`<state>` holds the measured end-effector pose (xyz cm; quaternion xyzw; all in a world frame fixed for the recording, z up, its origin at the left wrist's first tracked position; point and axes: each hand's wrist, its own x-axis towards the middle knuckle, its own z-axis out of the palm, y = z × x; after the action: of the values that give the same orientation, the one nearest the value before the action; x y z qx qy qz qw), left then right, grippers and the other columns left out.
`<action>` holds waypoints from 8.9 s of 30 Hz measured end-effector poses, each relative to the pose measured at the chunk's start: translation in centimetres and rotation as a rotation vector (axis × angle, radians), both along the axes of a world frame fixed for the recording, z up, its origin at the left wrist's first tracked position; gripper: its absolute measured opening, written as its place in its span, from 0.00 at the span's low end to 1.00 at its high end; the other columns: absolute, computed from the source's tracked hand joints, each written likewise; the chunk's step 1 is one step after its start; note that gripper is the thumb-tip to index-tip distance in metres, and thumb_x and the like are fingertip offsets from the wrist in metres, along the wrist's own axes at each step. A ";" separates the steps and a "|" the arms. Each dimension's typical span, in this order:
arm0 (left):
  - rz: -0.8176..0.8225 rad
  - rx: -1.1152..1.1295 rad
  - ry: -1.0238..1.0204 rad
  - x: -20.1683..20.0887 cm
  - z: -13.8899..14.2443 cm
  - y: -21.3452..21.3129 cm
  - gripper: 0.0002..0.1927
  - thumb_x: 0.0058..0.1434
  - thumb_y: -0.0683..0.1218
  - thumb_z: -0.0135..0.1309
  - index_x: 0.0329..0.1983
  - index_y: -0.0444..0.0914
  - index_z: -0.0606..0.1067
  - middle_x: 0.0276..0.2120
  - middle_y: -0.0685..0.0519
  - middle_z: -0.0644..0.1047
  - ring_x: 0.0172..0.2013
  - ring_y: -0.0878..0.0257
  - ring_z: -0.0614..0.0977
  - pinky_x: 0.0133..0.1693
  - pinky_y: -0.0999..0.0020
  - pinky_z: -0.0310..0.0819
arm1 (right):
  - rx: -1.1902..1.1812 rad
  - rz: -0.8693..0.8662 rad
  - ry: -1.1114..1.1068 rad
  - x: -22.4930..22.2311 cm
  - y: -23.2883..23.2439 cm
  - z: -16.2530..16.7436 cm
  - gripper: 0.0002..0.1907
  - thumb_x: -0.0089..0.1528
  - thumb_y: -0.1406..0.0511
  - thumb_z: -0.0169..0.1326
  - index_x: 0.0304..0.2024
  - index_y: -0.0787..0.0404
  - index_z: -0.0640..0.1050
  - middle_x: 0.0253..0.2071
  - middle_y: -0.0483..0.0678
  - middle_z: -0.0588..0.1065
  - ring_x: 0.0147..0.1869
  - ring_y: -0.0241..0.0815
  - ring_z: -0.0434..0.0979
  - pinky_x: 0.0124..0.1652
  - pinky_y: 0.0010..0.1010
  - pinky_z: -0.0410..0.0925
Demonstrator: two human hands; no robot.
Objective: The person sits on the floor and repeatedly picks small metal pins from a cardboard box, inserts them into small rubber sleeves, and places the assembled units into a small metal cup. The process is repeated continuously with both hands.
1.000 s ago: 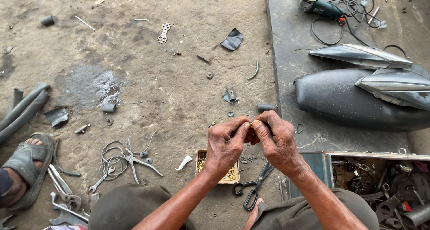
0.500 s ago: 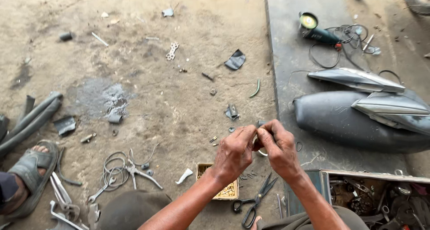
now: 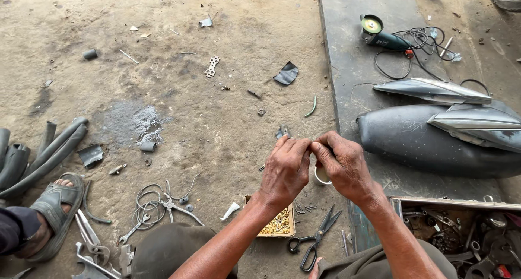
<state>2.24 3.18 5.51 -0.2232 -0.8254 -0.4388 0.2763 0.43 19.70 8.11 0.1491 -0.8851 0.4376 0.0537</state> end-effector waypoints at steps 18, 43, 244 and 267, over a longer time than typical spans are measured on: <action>-0.243 0.844 -0.613 -0.8 0.9 -1.5 0.12 0.65 0.46 0.59 0.47 0.34 0.80 0.38 0.49 0.84 0.40 0.64 0.87 0.45 0.69 0.85 | -0.841 0.123 -0.242 2.4 1.4 2.2 0.16 0.65 0.74 0.52 0.56 0.72 0.73 0.42 0.57 0.79 0.47 0.49 0.84 0.47 0.42 0.80; -0.398 0.999 -0.657 1.2 2.0 -2.5 0.14 0.63 0.46 0.61 0.45 0.32 0.82 0.33 0.46 0.85 0.37 0.60 0.88 0.46 0.62 0.86 | -0.927 0.213 -0.125 4.1 1.2 3.8 0.20 0.68 0.76 0.48 0.62 0.74 0.70 0.41 0.63 0.80 0.48 0.57 0.85 0.49 0.48 0.80; -0.264 -0.032 -0.074 2.2 -0.2 -2.1 0.12 0.66 0.40 0.58 0.52 0.35 0.75 0.42 0.46 0.80 0.42 0.52 0.84 0.41 0.60 0.81 | -0.184 0.208 0.153 4.1 3.4 -1.2 0.02 0.69 0.72 0.52 0.43 0.66 0.76 0.34 0.47 0.79 0.37 0.35 0.82 0.36 0.26 0.76; -0.294 0.127 -0.342 2.6 -0.4 -1.9 0.09 0.64 0.41 0.59 0.46 0.35 0.80 0.35 0.49 0.83 0.35 0.60 0.86 0.37 0.64 0.80 | 0.133 0.315 0.540 4.3 2.8 -1.1 0.12 0.63 0.74 0.58 0.48 0.67 0.72 0.40 0.56 0.77 0.38 0.47 0.81 0.34 0.35 0.73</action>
<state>4.89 1.24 5.14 -0.2453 -0.7895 -0.5570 0.0789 4.75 22.51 6.99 0.3982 -0.8314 0.3265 0.2087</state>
